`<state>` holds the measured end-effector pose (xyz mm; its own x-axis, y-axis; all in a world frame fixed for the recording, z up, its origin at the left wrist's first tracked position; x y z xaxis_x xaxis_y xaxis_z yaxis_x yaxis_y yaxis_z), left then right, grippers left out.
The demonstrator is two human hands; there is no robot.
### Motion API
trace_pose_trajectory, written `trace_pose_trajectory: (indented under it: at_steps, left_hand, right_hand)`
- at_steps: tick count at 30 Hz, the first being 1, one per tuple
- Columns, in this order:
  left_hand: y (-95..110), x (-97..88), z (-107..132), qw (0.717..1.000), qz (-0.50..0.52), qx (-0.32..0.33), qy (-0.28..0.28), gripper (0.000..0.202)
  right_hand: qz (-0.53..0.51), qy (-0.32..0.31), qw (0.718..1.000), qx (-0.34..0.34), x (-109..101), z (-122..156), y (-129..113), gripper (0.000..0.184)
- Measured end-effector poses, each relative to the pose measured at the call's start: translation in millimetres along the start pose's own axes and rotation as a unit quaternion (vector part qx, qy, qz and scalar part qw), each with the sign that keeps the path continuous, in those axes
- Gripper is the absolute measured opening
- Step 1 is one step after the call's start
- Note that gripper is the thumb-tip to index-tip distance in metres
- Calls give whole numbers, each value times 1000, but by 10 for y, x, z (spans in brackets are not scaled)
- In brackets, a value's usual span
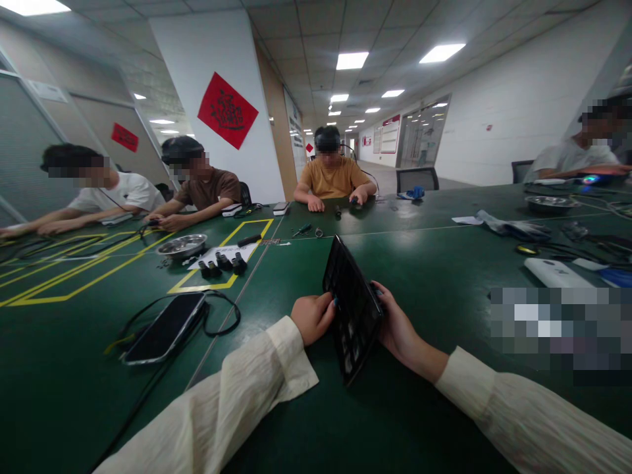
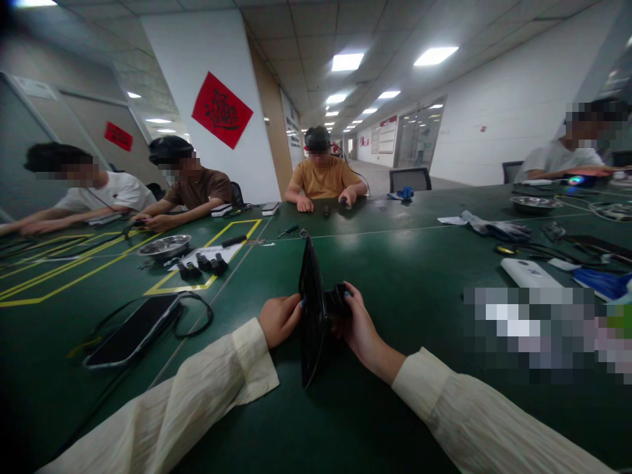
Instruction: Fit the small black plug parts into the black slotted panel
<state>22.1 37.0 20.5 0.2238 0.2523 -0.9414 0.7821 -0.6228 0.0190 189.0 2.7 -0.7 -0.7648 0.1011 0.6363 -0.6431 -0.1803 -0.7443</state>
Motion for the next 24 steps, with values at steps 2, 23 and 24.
trace_pose_trajectory:
  at_steps: [2,23,24]
  left_hand:
    - [-12,13,3,1000,8,5,3,35]
    - [-37,34,35,998,62,15,16,23]
    - [-36,32,36,998,63,17,17,24]
  right_hand:
    - [3,-4,1000,-2,-14,-9,11,50]
    - [108,-16,994,-3,-31,18,-33,41]
    - [107,-12,994,-3,-36,17,-33,41]
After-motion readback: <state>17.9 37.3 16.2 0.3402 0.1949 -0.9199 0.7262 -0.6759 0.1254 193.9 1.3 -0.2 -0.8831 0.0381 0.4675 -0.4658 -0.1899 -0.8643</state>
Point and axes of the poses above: each hand's wrist, its own z-axis away from the middle knuckle, its own x-axis out of the palm, y = z × x, the point moved 3 cm from there along -z, towards the middle knuckle, and after that the axes turned 4 degrees about -z, right-handed, at the moved point
